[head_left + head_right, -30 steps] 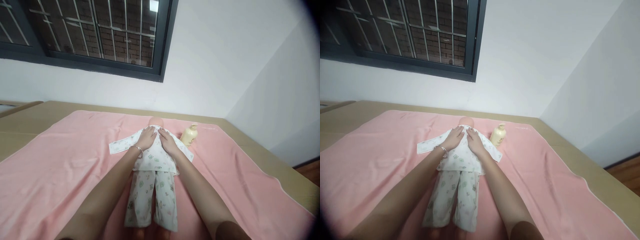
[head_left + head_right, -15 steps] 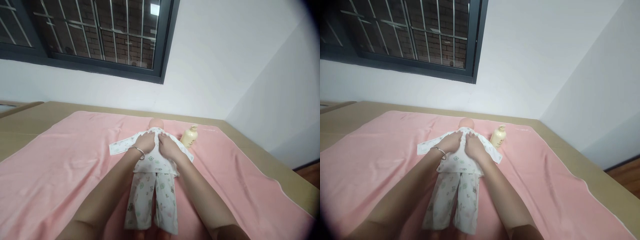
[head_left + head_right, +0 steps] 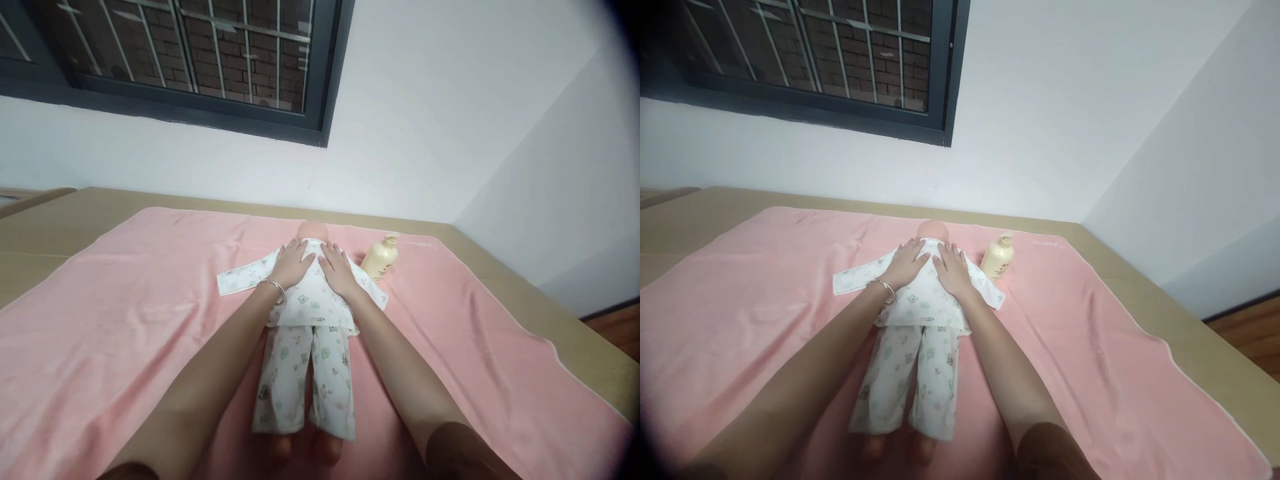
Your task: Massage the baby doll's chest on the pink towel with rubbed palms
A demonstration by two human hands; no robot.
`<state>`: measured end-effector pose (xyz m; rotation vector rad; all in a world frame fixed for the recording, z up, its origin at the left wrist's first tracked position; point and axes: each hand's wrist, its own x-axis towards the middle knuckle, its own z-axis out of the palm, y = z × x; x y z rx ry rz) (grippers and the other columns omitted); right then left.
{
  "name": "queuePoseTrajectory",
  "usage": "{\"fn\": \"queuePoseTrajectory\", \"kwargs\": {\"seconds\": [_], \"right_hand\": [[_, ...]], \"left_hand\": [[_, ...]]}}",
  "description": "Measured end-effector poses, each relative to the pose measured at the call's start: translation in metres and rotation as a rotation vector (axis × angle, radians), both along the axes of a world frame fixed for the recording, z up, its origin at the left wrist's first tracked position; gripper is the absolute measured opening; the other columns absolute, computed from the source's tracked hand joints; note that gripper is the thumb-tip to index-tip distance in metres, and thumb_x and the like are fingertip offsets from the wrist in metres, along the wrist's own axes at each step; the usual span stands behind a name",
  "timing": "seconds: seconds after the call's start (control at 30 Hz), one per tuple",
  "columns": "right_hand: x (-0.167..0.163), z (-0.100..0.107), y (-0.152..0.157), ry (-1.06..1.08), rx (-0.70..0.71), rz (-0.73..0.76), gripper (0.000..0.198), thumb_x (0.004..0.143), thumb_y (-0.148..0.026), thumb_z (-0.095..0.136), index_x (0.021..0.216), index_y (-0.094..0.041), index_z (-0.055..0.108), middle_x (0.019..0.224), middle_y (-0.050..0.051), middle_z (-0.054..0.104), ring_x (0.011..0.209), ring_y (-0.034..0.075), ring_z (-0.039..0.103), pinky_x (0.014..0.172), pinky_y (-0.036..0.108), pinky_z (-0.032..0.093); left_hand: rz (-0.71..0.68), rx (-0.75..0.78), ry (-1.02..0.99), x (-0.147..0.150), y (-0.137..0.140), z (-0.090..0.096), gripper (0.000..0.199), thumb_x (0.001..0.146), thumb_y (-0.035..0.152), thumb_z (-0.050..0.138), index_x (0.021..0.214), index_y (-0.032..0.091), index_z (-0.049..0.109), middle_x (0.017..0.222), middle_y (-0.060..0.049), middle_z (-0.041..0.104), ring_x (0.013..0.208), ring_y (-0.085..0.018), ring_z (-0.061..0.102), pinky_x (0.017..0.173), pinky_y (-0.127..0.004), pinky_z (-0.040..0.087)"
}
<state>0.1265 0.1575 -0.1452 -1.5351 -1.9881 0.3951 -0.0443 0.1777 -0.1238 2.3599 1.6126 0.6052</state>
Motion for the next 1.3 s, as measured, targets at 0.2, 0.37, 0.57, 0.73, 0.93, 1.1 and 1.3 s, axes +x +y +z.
{"fn": "queuePoseTrajectory", "kwargs": {"seconds": [0.2,0.37,0.57,0.73,0.93,1.1,1.3], "right_hand": [[-0.0023,-0.0006,-0.0007,-0.009,-0.004,-0.032,0.068,0.100,-0.058,0.021,0.154,-0.019,0.031,0.163,0.007,0.018,0.152,0.027,0.004,0.122,0.050,0.003],[-0.0030,0.0024,-0.0008,-0.012,-0.034,-0.048,0.067,0.099,-0.057,0.022,0.154,-0.018,0.031,0.163,0.008,0.017,0.152,0.027,0.002,0.122,0.049,0.003],[-0.0034,0.0060,-0.0041,-0.021,-0.055,-0.040,0.066,0.100,-0.055,0.023,0.154,-0.018,0.030,0.163,0.008,0.017,0.152,0.028,0.004,0.122,0.048,0.002],[-0.0025,0.0064,-0.0044,-0.012,-0.062,-0.038,0.065,0.100,-0.055,0.024,0.152,-0.019,0.034,0.163,0.008,0.019,0.152,0.027,0.007,0.122,0.047,0.003],[-0.0022,0.0049,-0.0024,-0.014,-0.048,-0.040,0.064,0.100,-0.055,0.025,0.151,-0.019,0.036,0.162,0.007,0.022,0.151,0.027,0.009,0.122,0.047,0.004],[-0.0027,0.0058,-0.0028,-0.019,-0.060,-0.039,0.065,0.100,-0.055,0.025,0.152,-0.017,0.035,0.162,0.008,0.021,0.151,0.028,0.009,0.122,0.047,0.004],[-0.0029,0.0049,-0.0019,-0.035,-0.068,-0.051,0.067,0.099,-0.054,0.026,0.152,-0.013,0.034,0.162,0.009,0.022,0.151,0.029,0.010,0.122,0.047,0.004]], "left_hand": [[0.108,-0.077,-0.017,0.0018,-0.0016,-0.0005,0.068,0.095,0.063,0.030,0.153,0.027,0.034,0.164,-0.007,0.020,0.150,-0.037,0.010,0.120,-0.052,0.013],[0.119,-0.086,-0.008,0.0016,0.0002,-0.0013,0.070,0.094,0.064,0.030,0.153,0.028,0.033,0.164,-0.007,0.020,0.150,-0.038,0.010,0.119,-0.052,0.014],[0.116,-0.090,-0.014,0.0009,-0.0004,-0.0013,0.071,0.093,0.066,0.028,0.154,0.028,0.031,0.164,-0.007,0.019,0.150,-0.038,0.009,0.119,-0.052,0.013],[0.107,-0.089,-0.010,0.0002,-0.0008,-0.0011,0.072,0.094,0.066,0.028,0.153,0.027,0.031,0.164,-0.008,0.019,0.150,-0.038,0.009,0.119,-0.051,0.013],[0.114,-0.100,-0.001,0.0004,0.0001,-0.0009,0.072,0.093,0.067,0.028,0.153,0.026,0.032,0.164,-0.007,0.019,0.150,-0.037,0.010,0.120,-0.050,0.012],[0.115,-0.109,-0.001,0.0004,-0.0001,-0.0009,0.073,0.093,0.067,0.027,0.153,0.025,0.032,0.164,-0.007,0.017,0.150,-0.038,0.009,0.120,-0.051,0.012],[0.111,-0.108,-0.009,0.0009,-0.0020,-0.0004,0.073,0.093,0.066,0.028,0.152,0.023,0.034,0.164,-0.009,0.018,0.150,-0.037,0.009,0.119,-0.051,0.013]]}}
